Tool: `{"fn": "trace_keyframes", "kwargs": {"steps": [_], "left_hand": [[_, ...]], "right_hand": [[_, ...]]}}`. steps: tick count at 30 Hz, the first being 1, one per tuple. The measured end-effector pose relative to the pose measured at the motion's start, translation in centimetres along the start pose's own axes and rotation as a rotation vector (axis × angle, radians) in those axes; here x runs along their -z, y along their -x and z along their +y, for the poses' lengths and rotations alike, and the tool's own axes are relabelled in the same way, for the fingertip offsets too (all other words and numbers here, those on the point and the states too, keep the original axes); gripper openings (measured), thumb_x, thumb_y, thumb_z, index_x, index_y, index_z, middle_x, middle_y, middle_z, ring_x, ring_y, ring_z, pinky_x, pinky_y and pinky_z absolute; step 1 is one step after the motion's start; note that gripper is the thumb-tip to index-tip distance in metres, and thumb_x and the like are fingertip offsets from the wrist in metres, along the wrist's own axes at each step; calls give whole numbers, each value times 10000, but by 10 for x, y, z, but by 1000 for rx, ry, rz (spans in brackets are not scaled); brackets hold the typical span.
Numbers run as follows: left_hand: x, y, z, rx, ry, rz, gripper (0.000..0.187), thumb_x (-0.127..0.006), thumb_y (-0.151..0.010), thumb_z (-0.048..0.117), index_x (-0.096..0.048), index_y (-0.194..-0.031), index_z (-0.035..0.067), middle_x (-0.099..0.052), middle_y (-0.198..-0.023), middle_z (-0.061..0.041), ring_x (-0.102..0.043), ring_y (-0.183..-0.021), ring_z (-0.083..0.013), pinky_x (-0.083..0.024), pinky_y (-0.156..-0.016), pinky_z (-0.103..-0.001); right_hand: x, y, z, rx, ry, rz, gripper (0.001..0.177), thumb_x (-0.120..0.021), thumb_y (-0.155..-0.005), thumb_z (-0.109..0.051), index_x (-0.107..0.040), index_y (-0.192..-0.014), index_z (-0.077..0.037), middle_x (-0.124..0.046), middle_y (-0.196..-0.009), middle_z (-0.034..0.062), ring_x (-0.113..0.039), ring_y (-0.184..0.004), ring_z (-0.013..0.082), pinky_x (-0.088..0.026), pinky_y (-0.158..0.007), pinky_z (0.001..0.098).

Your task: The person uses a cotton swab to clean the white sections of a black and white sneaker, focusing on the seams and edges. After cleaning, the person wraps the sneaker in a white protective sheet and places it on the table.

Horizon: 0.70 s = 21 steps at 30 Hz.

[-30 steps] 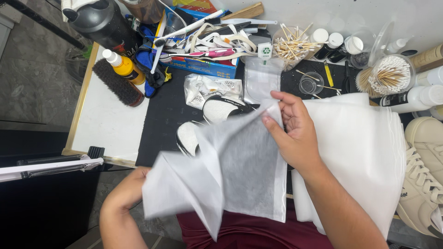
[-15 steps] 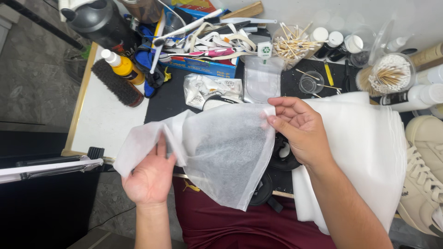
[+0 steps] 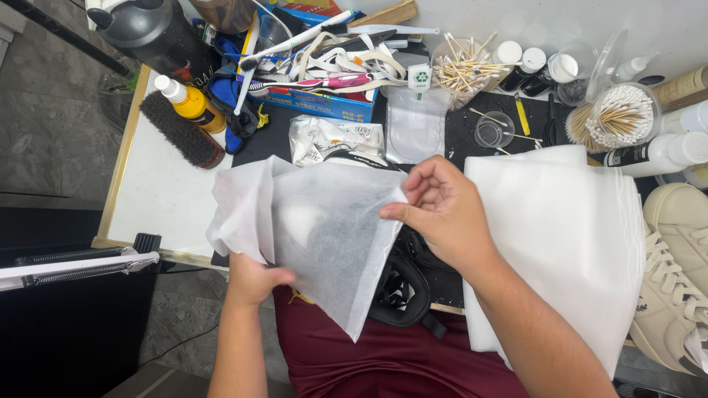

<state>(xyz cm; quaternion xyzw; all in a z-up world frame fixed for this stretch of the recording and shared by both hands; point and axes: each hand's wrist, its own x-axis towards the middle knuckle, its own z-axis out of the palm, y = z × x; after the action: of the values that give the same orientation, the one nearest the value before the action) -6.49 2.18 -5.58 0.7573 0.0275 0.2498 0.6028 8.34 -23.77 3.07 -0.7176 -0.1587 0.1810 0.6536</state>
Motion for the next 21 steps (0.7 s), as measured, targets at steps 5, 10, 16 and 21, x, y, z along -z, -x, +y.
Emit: {"fn": "trace_keyframes", "kwargs": {"steps": [5, 10, 16, 21], "left_hand": [[-28, -7, 3, 479, -318, 289, 592, -864, -786, 329, -663, -1223, -15, -697, -1207, -160, -692, -1122, -261, -556, -1003, -383], [-31, 12, -26, 396, 75, 381, 380, -798, -938, 228, -683, -1199, -24, -702, -1111, -115, -672, -1021, -215, -536, -942, -369], [-37, -6, -6, -455, -780, -87, 633, -829, -756, 389, -631, -1232, 22, -670, -1170, -136, -627, -1144, -319, -477, -1057, -457], [-63, -32, 45, 143, -56, 32, 666, -864, -753, 156, -558, -1312, -37, -631, -1244, -123, -621, -1134, -205, -493, -975, -341]], "right_hand": [[-23, -22, -9, -72, -67, -121, 353, -792, -827, -10, -554, -1087, -23, -606, -935, 17, -618, -743, 31, -538, -573, 209], [-44, -39, -10, -154, -146, -183, 339, -723, -833, 12, -577, -1136, -22, -642, -926, 53, -681, -757, 58, -577, -563, 220], [-62, -42, -4, -122, -8, -87, 336, -857, -788, -43, -569, -960, -15, -605, -758, 24, -564, -581, 55, -474, -457, 218], [-69, -39, 9, -8, -52, -86, 311, -863, -810, -63, -579, -936, -40, -606, -786, -6, -564, -656, 5, -487, -562, 175]]}}
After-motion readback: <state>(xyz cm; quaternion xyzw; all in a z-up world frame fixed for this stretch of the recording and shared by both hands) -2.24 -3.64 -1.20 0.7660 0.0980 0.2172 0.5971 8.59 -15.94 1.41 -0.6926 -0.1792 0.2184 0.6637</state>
